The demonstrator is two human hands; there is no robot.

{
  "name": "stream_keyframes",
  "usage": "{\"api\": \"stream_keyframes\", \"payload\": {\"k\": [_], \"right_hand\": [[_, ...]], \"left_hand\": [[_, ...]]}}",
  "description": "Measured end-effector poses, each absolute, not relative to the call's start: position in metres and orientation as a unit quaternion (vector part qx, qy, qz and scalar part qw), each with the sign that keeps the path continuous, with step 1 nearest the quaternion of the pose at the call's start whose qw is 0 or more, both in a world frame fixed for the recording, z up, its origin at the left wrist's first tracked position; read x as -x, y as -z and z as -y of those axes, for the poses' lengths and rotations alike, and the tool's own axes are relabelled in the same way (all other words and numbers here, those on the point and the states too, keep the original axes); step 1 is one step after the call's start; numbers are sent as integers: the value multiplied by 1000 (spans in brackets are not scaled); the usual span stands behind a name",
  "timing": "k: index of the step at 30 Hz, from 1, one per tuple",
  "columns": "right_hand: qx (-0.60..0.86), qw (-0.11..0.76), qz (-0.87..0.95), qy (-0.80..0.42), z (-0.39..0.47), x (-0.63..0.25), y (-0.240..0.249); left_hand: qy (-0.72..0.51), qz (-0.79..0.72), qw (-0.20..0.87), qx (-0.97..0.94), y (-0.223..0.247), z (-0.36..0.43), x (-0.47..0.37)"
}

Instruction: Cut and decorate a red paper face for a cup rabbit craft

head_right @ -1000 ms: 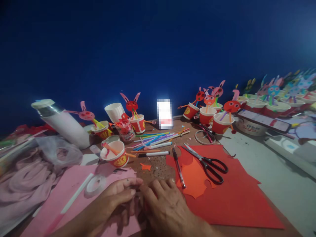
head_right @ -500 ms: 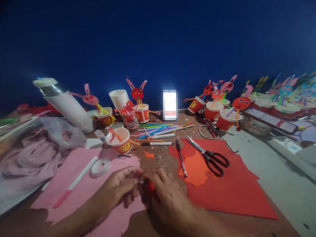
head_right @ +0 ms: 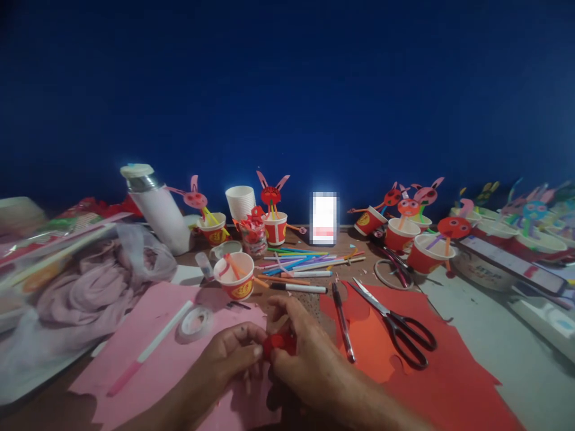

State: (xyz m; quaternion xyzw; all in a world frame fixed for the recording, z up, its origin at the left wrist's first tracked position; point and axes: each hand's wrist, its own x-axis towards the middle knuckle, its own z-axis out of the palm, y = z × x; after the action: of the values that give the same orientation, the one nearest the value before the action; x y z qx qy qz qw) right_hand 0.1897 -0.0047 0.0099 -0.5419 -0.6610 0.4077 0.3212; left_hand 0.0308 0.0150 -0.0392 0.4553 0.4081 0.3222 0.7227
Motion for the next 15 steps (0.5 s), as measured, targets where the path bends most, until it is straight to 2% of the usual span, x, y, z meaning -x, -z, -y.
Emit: {"api": "stream_keyframes", "payload": {"k": [5, 11, 15], "right_hand": [[529, 317, 688, -383, -9, -175, -15], [486, 413, 606, -476, -17, -187, -9], [482, 411, 552, -541, -13, -200, 6]], "left_hand": [[-367, -402, 726, -421, 33, -18, -31], [-408, -430, 751, -292, 23, -19, -27], [-405, -428, 763, -266, 25, -17, -27]]}}
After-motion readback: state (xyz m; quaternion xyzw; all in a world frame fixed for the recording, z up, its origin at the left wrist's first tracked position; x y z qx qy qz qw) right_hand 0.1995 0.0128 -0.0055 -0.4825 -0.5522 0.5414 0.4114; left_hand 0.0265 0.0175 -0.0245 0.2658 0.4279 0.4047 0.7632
